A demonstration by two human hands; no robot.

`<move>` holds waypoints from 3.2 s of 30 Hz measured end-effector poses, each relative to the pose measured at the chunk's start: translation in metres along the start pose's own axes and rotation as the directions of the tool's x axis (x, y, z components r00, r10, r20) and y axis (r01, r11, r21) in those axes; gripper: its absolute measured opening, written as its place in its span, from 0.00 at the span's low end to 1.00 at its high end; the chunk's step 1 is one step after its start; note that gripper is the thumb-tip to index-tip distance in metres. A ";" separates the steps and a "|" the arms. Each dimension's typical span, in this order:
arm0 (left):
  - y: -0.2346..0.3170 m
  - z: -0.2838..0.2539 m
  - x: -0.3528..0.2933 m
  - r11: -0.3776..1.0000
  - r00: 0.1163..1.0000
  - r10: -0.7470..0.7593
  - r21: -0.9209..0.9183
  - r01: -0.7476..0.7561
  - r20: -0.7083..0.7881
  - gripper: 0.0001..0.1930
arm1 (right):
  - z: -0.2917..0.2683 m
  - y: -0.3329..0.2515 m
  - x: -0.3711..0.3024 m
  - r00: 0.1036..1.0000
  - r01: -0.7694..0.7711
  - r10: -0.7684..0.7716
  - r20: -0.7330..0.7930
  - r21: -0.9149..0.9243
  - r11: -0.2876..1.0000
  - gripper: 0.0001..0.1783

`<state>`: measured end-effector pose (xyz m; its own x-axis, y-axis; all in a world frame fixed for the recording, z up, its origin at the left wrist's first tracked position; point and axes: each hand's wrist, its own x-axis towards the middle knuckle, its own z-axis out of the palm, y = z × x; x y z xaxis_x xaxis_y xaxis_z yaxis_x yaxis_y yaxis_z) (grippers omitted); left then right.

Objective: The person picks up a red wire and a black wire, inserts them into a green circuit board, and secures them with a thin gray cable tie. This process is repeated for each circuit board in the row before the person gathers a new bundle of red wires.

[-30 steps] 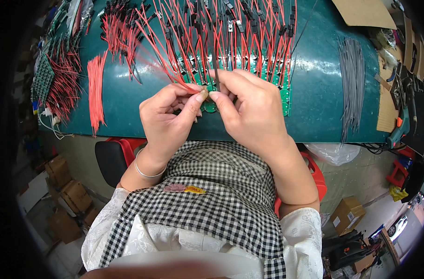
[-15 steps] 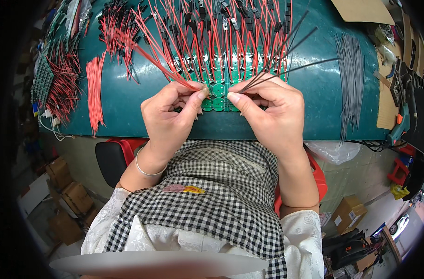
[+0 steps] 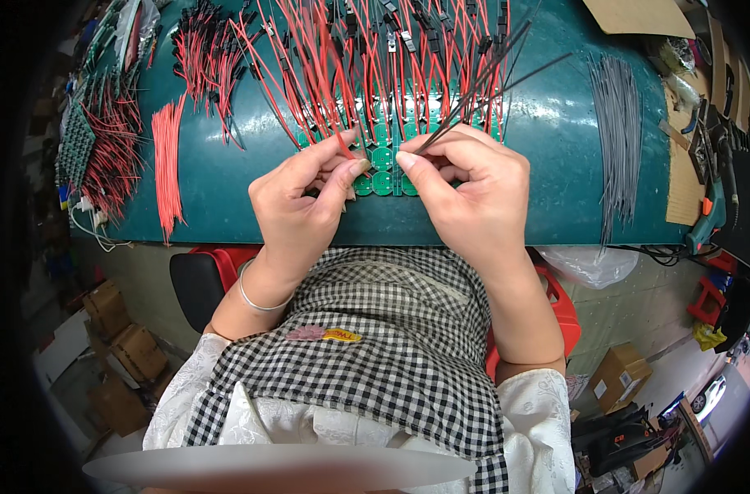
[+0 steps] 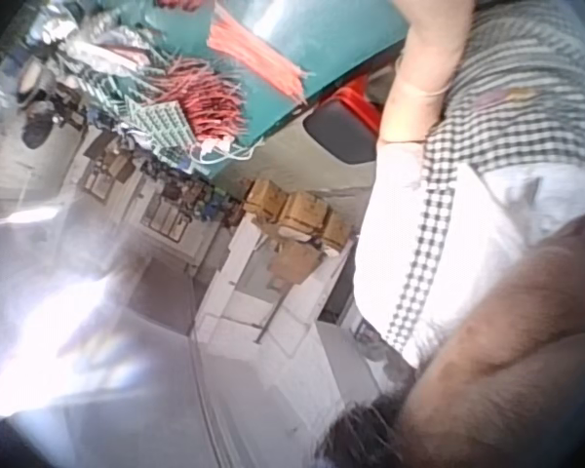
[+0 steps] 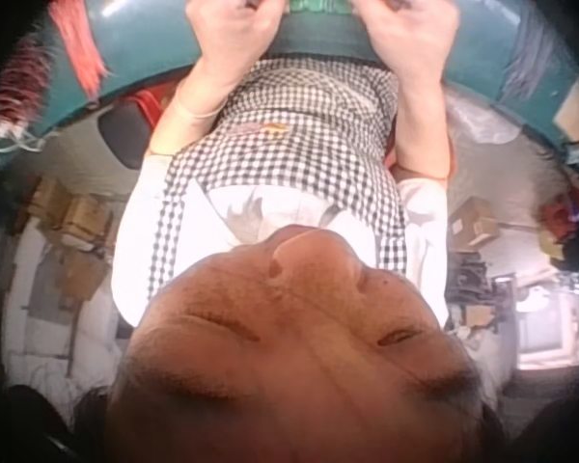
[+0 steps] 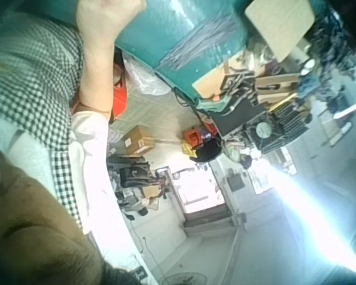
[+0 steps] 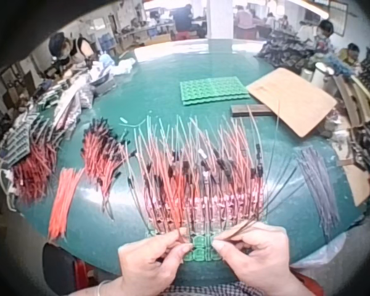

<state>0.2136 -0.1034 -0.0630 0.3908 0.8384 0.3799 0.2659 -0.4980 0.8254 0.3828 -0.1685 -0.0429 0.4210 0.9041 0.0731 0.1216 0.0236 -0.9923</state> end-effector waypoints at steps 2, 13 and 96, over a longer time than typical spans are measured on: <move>0.005 -0.001 0.001 0.999 0.999 -0.036 -0.027 0.037 0.005 0.11 | 0.001 -0.001 0.001 1.000 0.012 -0.012 -0.019 -0.006 1.000 0.02; 0.016 -0.006 0.004 0.968 0.989 -0.132 -0.205 0.144 0.073 0.05 | 0.003 0.002 0.003 0.997 0.074 -0.074 -0.003 -0.102 0.992 0.03; 0.027 0.025 0.014 0.971 0.977 -0.167 -0.149 0.186 0.130 0.03 | -0.027 -0.003 0.005 0.996 -0.018 0.032 0.088 -0.156 0.988 0.10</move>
<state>0.2483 -0.1108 -0.0456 0.4518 0.8740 0.1789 0.1997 -0.2945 0.9345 0.4090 -0.1754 -0.0371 0.3437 0.9385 0.0322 0.2524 -0.0593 -0.9658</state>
